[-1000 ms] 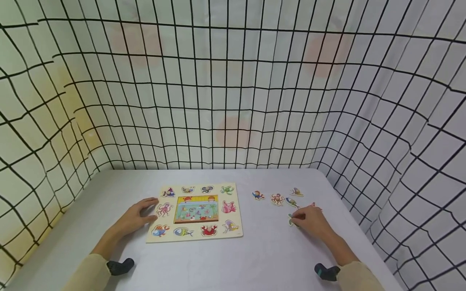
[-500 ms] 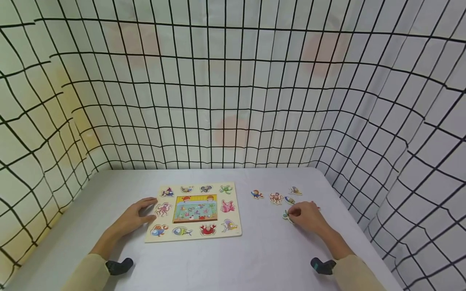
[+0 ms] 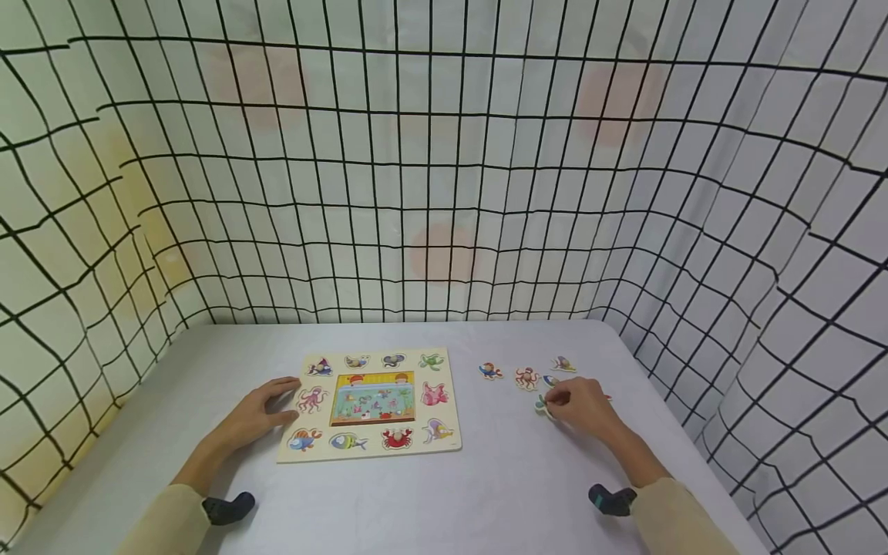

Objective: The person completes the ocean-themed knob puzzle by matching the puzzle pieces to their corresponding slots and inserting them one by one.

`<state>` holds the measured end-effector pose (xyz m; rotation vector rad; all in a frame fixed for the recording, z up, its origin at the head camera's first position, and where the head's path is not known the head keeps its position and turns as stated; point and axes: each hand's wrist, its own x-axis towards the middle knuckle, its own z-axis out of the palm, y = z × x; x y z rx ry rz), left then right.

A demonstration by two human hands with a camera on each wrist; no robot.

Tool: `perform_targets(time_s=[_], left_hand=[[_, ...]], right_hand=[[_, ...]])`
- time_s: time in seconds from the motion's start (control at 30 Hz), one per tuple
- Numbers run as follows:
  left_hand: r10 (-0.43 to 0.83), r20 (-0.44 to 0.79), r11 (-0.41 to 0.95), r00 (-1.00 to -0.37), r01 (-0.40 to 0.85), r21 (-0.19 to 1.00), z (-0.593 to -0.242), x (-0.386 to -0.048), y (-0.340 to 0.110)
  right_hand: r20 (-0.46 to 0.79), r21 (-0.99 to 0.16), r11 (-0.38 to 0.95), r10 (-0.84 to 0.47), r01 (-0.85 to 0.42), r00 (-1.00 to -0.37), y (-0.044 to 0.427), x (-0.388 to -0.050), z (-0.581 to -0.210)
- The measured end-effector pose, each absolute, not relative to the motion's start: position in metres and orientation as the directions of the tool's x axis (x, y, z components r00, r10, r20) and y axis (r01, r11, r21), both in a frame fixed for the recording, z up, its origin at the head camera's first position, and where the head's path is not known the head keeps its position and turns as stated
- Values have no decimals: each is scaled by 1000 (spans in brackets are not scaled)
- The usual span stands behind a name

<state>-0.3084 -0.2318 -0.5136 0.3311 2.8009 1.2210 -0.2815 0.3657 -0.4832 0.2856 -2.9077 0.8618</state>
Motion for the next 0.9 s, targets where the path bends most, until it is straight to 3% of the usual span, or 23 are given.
perform_targets(time_s=[0.9], left_hand=[[212,18,675,-977,160,720,-514,-309,-230]], right_hand=[[190,-552,758,-292,-348,-937,304,-325,-463]])
